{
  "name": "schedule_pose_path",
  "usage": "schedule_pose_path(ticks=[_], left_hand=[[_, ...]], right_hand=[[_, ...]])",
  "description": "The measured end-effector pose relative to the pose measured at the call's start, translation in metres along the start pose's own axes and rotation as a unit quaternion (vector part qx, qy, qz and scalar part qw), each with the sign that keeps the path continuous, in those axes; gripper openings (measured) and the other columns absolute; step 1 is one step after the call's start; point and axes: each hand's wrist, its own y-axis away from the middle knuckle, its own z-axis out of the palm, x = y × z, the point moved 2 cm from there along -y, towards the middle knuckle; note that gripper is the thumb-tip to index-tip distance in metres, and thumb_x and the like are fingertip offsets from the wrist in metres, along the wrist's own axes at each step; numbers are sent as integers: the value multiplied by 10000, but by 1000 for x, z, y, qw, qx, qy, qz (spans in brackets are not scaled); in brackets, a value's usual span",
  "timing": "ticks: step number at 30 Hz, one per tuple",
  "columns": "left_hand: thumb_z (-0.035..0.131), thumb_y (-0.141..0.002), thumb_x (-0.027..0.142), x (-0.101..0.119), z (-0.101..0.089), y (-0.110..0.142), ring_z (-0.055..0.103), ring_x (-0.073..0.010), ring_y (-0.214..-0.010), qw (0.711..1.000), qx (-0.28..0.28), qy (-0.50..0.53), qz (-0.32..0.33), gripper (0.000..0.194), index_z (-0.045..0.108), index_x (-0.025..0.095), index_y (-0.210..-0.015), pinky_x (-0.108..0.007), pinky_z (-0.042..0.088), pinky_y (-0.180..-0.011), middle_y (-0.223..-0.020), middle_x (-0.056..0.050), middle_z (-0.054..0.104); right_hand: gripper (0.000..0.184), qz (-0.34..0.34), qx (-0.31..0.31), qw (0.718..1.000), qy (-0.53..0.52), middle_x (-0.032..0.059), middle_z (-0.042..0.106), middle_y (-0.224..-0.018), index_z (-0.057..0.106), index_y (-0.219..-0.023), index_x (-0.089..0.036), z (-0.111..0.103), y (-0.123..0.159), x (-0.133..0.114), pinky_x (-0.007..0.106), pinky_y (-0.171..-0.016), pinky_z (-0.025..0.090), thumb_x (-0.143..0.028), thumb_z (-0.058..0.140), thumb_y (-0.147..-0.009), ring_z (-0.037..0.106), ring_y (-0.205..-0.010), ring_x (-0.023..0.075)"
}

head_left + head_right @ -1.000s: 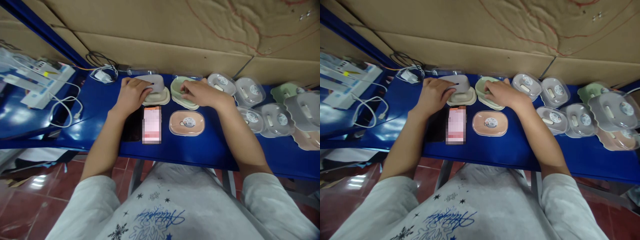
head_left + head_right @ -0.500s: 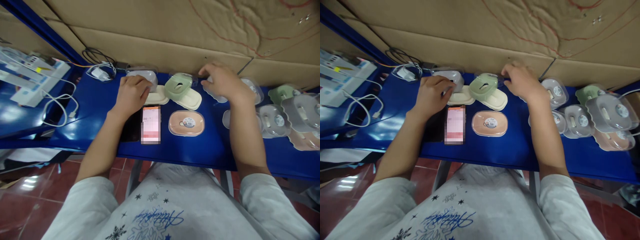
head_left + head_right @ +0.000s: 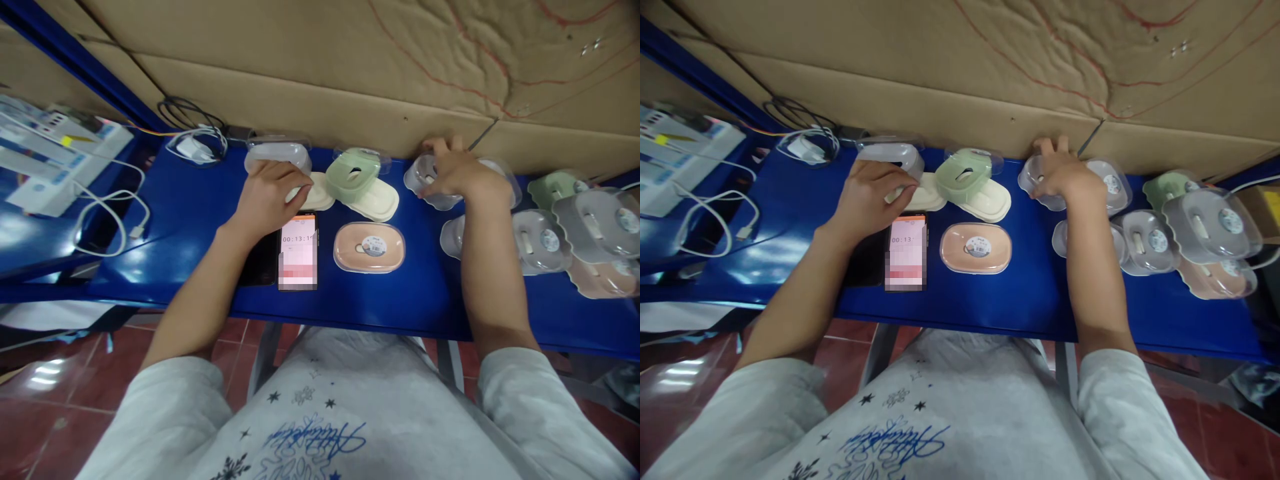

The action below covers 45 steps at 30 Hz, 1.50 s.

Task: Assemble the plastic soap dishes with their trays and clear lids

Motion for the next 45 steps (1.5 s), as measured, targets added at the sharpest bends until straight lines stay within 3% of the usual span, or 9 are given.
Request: schedule_pose_path(ticks=[4,10,12,19,25,28,31,37,45], left_hand=[[469,-1129,423,9,0,0,727,-301,-1175,998,18,51,15,315,733,255,-1169,-507,513,-1069,-1191,-84,786],[501,-1107,411,22,4,-1,681,-286,-1300,991,4,128,28,340,685,240,-1336,-485,516,-1132,-1356,-90,741],[498,-1105,398,23,5,0,675,-292,-1319,993,3,117,30,343,696,227,-1326,-488,507,-1139,-1365,-103,737],[489,-1095,390,13,7,0,661,-316,-1330,997,-31,71,20,328,707,240,-1287,-513,480,-1136,-1402,-112,717],[477,-1104,383,11,8,1,680,-328,-1287,997,-46,44,33,310,729,256,-1234,-538,469,-1144,-1343,-89,743],[476,-1107,371,13,8,1,693,-331,-1258,997,-57,33,46,308,740,253,-1213,-544,469,-1139,-1309,-91,759],[477,-1104,361,14,8,1,705,-334,-1235,996,-66,31,53,305,750,246,-1176,-546,478,-1124,-1272,-96,773],[469,-1112,375,13,10,1,717,-327,-1201,996,-61,32,60,320,763,250,-1128,-542,493,-1100,-1219,-95,785],[488,-1102,356,13,9,1,730,-335,-1164,995,-58,47,65,326,789,231,-1121,-556,494,-1086,-1187,-112,791]], right_hand=[[863,-102,21,992,-68,245,460,-1572,494,-1533,-129,-14,12,-3,383,-1039,477,-227,942,-802,616,-1310,304],[758,-232,131,957,-115,204,485,-1534,509,-1457,-158,-34,19,-28,315,-1146,449,-154,895,-805,568,-1340,252],[695,-254,155,947,-118,194,516,-1531,535,-1433,-186,-29,14,-41,361,-1194,430,-196,880,-830,554,-1374,276],[531,-338,120,931,-67,121,596,-1576,567,-1492,-219,12,-5,-79,514,-1262,366,-283,666,-974,506,-1512,293],[413,-265,110,955,-76,135,655,-1516,639,-1450,-256,-12,4,-54,485,-1181,441,-321,587,-1046,595,-1363,308],[329,-132,20,991,-20,174,749,-1335,722,-1315,-193,-17,5,-33,458,-1005,507,-340,693,-1022,684,-1158,321],[449,-47,-77,995,46,185,773,-1252,727,-1303,-147,-8,4,-23,411,-867,505,-365,839,-927,704,-1034,302],[465,-52,-88,993,56,223,751,-1316,699,-1367,-119,4,4,-30,383,-787,455,-155,764,-908,703,-1017,291],[575,-61,-69,993,74,239,720,-1374,653,-1437,-116,7,-3,-29,388,-860,498,-179,798,-884,700,-1120,339]])
